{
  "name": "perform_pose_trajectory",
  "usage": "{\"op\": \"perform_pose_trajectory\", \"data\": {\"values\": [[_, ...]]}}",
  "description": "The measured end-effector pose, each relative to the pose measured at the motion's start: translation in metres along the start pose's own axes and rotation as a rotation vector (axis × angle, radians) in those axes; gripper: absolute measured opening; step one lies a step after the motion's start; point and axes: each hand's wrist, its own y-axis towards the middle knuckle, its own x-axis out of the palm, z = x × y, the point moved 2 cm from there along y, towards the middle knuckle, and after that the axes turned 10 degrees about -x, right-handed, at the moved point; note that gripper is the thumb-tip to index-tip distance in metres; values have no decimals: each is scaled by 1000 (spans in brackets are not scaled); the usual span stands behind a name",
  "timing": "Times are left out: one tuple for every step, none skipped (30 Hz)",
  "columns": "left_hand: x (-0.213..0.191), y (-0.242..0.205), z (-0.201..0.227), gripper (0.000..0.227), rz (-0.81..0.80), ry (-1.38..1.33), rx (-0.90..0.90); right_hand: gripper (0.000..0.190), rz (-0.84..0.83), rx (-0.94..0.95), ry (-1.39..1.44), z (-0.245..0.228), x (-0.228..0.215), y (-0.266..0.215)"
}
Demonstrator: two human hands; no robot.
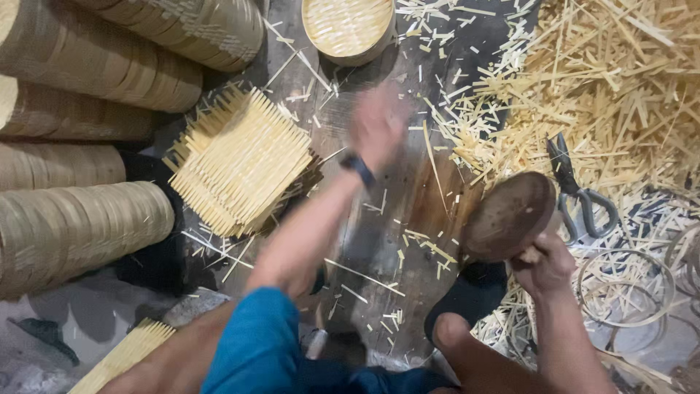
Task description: The person places a circular bamboo ring onto a flat woven bamboo mat, trims the excess mat with shears, and then removes the finished circular plate. This process is repeated multiple times to produce several plates.
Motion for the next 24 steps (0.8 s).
{"op": "perform_pose_trajectory", "data": {"values": [[20, -38, 3, 45, -239, 190, -169, 29, -3, 38, 43, 9, 2, 6], [39, -72, 0, 47, -579, -213, -372, 31, -5, 77, 85, 17, 4, 13], [55, -106, -3, 52, -634, -499, -650, 37, 132, 124, -75, 29, 4, 20], [63, -126, -11, 50, -506, -646, -687, 43, 270, 160, -243, 36, 3, 28], [70, -143, -19, 49, -375, -787, -721, 43, 297, 152, -261, 44, 6, 33], [70, -151, -31, 49, -240, -925, -750, 43, 325, 143, -279, 53, 10, 36], [67, -153, -39, 48, -239, -785, -653, 46, 348, 138, -302, 58, 14, 39], [58, -149, -48, 47, -236, -644, -557, 40, 315, 139, -507, 63, 18, 40], [45, -143, -55, 47, -230, -502, -467, 35, 278, 141, -713, 67, 21, 40], [26, -135, -62, 45, -209, -353, -419, 31, 238, 141, -917, 69, 23, 38], [2, -123, -68, 42, -190, -201, -366, 30, 246, 153, -858, 71, 25, 37], [-27, -108, -72, 46, -79, -88, -230, 28, 254, 166, -799, 73, 26, 35], [-59, -103, -78, 51, 30, 32, -106, 27, 260, 191, -740, 76, 24, 29], [-91, -96, -87, 57, 74, 306, -90, 27, 283, 183, -771, 76, 22, 22], [-122, -87, -91, 75, 169, 437, 37, 28, 308, 160, -799, 75, 19, 18], [-150, -77, -98, 85, 237, 608, 4, 28, 334, 136, -827, 72, 16, 15], [-174, -75, -106, 94, 298, 780, -35, 27, 348, 149, -817, 71, 12, 7], [-191, -73, -117, 90, 136, 693, -149, 27, 362, 162, -807, 69, 8, 1], [-204, -70, -127, 87, -24, 600, -252, 27, 383, 168, -794, 67, 4, -2], [-214, -70, -133, 66, -76, 618, -283, 26, 394, 167, -782, 66, 1, -3], [-221, -72, -140, 47, -129, 633, -317, 25, 404, 169, -773, 64, -2, -5], [-225, -76, -146, 29, -183, 647, -350, 25, 414, 171, -764, 62, -5, -7], [-228, -76, -146, 45, -87, 636, -161, 25, 405, 164, -757, 61, -6, -7], [-230, -77, -144, 62, 9, 620, 28, 25, 396, 158, -750, 60, -6, -7]]}}
